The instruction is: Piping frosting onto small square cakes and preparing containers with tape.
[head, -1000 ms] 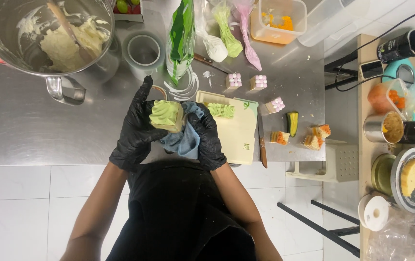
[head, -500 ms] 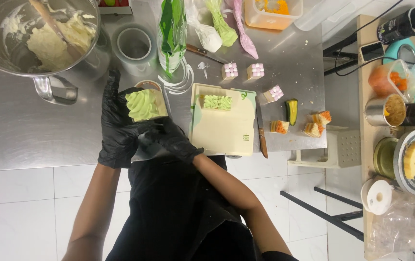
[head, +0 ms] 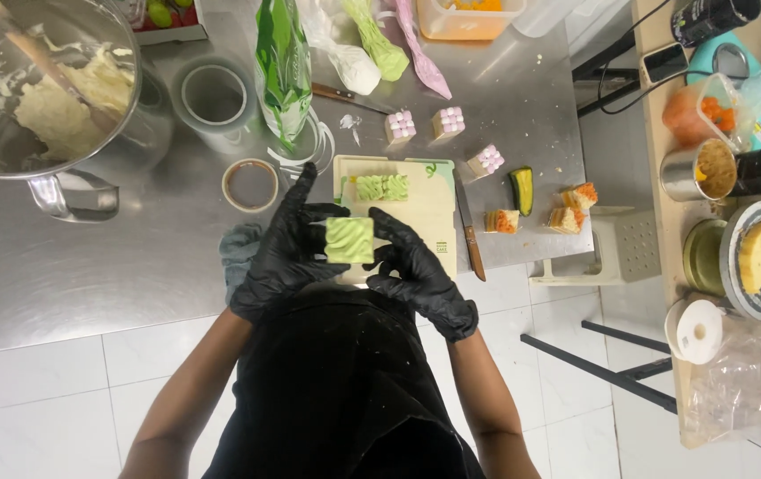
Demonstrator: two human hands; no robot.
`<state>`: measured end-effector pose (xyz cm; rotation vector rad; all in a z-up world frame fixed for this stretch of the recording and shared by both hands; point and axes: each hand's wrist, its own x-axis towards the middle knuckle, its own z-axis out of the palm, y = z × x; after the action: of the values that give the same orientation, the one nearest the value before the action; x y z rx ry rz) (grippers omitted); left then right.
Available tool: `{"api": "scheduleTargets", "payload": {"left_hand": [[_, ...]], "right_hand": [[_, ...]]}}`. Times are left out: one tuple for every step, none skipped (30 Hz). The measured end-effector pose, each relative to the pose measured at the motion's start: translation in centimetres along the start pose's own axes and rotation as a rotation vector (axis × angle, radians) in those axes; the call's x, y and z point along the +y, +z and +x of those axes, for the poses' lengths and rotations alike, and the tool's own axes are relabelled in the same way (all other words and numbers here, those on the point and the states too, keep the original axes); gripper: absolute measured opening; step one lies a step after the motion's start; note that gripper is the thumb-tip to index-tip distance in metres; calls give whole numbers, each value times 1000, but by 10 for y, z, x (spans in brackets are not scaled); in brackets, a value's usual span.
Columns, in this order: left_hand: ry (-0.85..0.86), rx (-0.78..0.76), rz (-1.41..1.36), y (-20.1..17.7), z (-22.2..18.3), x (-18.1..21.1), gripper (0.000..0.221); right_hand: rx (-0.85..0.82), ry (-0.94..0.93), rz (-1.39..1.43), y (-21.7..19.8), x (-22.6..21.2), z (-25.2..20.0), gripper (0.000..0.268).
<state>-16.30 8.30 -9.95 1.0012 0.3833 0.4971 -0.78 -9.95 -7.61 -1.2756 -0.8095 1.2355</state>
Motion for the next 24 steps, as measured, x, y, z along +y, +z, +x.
{"api": "scheduleTargets", "payload": {"left_hand": [[-13,-80,100,9,1,3,131],[-27,-161,199,17,2,6,132],[-30,-165,200,22,3,2,132],[-6,-233,133,26,3,-3,130],[19,-300,66,30,4,-7,128],[16,-301,67,33,5,-12,128],[14,-337,45,35,7,-17,128],[11,-373,23,38,9,-23,128],[9,-374,24,40,11,-22,128],[3,-376,31,42,12,-22,131],[-3,-378,35,45,14,-22,133],[-5,-380,33,47,13,-17,133],[-19,-337,58,49,13,-13,136],[-33,-293,82,52,12,-9,138],[-35,-295,79,45,10,-6,138],[-47,-259,114,38,8,-4,137],[-61,-221,150,31,6,-1,136],[-63,-221,148,29,5,-1,136],[-88,-215,171,25,4,-1,129],[-114,-209,195,22,2,-1,123],[-117,-208,194,21,2,-3,123],[-95,-250,293,21,2,-5,115],[-73,-291,392,21,2,-7,108],[-75,-290,391,23,4,-10,108]], "right_hand": [[53,-31,-31,-3,-2,-6,90],[106,-61,-62,-6,-5,-13,93],[110,-61,-59,-8,-4,-18,93],[128,-130,-46,-10,-3,-23,90],[144,-200,-33,-11,-2,-27,87],[146,-200,-30,-15,3,-30,87],[192,-200,-53,-19,8,-32,86],[237,-201,-75,-22,13,-35,84],[240,-201,-73,-23,12,-36,84],[254,-221,-9,-24,12,-37,80],[268,-241,54,-26,10,-38,76],[271,-239,54,-26,6,-38,76],[290,-273,10,-27,1,-38,74],[309,-306,-35,-28,-4,-39,72],[312,-304,-37,-31,-4,-41,72],[378,-289,-46,-33,-4,-43,72],[443,-273,-55,-35,-3,-45,72],[444,-270,-55,-37,1,-48,72],[475,-283,-51,-40,5,-49,72],[506,-296,-47,-41,9,-50,72],[506,-293,-47,-41,13,-51,72],[504,-334,-93,-41,16,-52,71],[501,-375,-139,-41,19,-53,69],[501,-373,-139,-37,17,-52,69]]}}
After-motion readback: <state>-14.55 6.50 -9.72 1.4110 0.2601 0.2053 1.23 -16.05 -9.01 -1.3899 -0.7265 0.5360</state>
